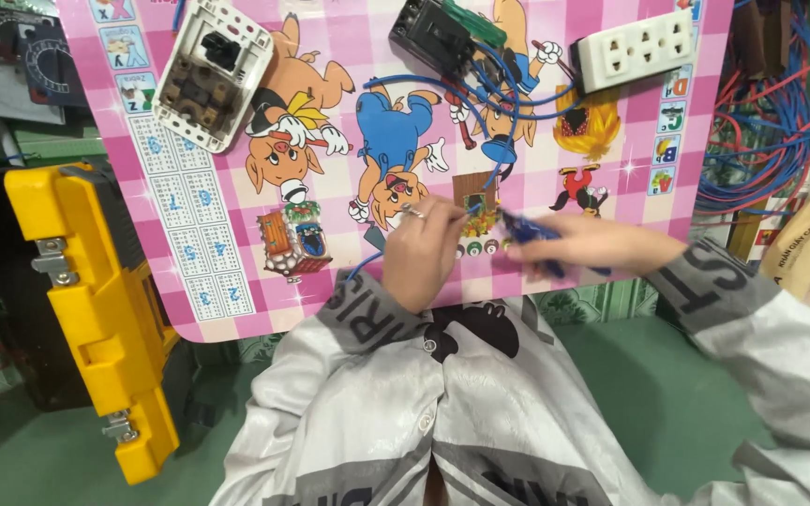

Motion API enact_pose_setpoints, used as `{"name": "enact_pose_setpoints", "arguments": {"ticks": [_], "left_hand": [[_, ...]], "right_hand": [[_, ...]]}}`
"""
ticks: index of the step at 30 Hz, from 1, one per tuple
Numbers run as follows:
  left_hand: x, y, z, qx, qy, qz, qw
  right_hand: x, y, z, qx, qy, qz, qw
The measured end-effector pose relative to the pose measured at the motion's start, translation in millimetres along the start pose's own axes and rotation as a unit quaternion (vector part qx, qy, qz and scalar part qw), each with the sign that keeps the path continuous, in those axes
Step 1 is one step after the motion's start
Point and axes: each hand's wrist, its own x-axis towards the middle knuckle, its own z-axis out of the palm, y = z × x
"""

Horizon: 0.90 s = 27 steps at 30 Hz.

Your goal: The person uses a screwdriver to tighten connections on a black electrical component and then uses pliers to strip the insulation from blue wires. They continue to manipulate the wires and components on a pink checkered mat.

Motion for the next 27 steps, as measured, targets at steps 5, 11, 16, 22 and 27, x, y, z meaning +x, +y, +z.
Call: {"name": "enact_pose_setpoints", "arguments": {"ticks": [5,11,16,22,27], "left_hand": [[2,0,-18,-0.065,0.019,0.027,0.997],[4,7,-47,-0.068,0.008,0.067,0.995],[23,30,-78,-0.051,0.017,0.147,0.988],[34,42,-93,-0.046,-0.021,0.212,0.976],[42,60,-87,-0.075,-0.03,0.231,0.97]], "right_hand": [[-6,34,10,-0.027,-0.012,-0.082,0.996],[40,83,67,-0.316,0.401,-0.269,0.817],[56,59,89,-0.271,0.469,-0.324,0.776],[39,72,83,-0.023,0.345,-0.532,0.773],[33,60,85,0.077,0.355,-0.622,0.694]]}}
